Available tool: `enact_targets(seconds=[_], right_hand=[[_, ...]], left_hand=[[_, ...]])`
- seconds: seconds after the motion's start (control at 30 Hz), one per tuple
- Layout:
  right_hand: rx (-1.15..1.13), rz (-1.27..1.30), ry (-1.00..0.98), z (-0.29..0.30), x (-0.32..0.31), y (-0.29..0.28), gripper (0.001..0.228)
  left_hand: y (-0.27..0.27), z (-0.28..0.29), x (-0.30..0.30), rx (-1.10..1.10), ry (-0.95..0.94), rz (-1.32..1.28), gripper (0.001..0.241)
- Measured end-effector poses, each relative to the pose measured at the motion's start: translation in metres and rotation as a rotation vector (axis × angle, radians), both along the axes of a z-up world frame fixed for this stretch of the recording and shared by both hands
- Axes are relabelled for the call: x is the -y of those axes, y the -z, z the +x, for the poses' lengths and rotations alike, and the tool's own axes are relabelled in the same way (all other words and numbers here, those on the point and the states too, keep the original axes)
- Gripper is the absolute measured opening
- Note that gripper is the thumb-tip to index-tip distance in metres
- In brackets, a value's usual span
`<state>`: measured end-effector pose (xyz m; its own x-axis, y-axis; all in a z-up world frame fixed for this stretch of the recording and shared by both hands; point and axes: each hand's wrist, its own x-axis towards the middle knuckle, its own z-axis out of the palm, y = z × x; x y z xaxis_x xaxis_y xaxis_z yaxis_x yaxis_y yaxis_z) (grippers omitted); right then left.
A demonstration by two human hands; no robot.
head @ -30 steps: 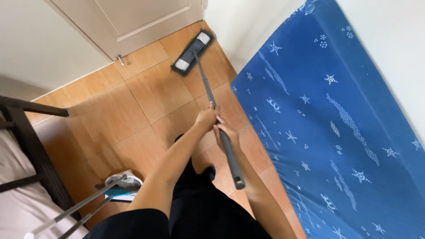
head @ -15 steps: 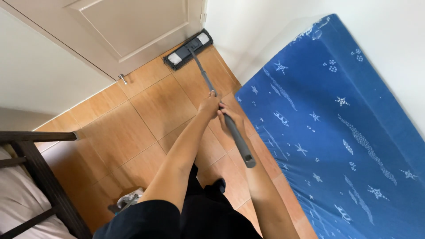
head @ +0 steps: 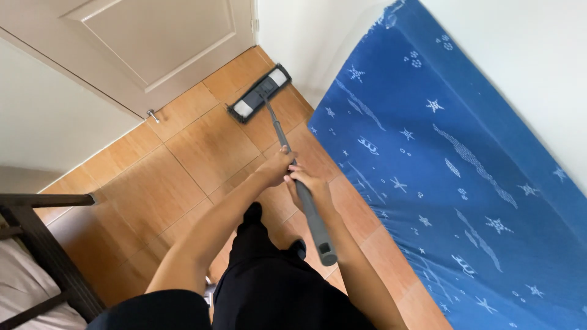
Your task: The person mops a tiled floor in a bedroom using a flat mop, moving around a bed and a blue rug. The person then opens a door and picks up a broom and dustpan.
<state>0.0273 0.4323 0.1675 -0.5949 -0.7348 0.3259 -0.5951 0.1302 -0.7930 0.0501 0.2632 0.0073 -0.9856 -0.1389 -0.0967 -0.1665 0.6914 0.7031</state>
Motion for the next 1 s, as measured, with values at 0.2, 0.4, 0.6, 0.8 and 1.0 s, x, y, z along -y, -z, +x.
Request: enact_targets(seconds=[0.2, 0.4, 0.6, 0.8, 1.0], right_hand=[[-0.078, 0.089, -0.035, 0.042, -0.064, -0.049, 0.012], [-0.045, 0.068, -0.053, 0.052, -0.142, -0.036, 0.015], [-0.045, 0.078, -0.054, 0.033, -0.181, -0.011, 0.011], [0.092, 0.011, 0.009, -0.027, -0.187, 0.038, 0.01], [0.194, 0.078, 0.086, -0.104, -0.171, 0.015, 0.018]], left_hand=[[-0.063, 0.047, -0.061, -0.039, 0.076, 0.048, 0.048], [-0.065, 0.055, -0.146, -0.038, 0.127, -0.069, 0.033], [-0.036, 0.03, -0.202, 0.114, 0.043, -0.239, 0.052], [-0.019, -0.03, -0.215, 0.112, -0.065, -0.301, 0.055], [-0.033, -0.11, -0.21, 0.057, -0.216, -0.167, 0.041]])
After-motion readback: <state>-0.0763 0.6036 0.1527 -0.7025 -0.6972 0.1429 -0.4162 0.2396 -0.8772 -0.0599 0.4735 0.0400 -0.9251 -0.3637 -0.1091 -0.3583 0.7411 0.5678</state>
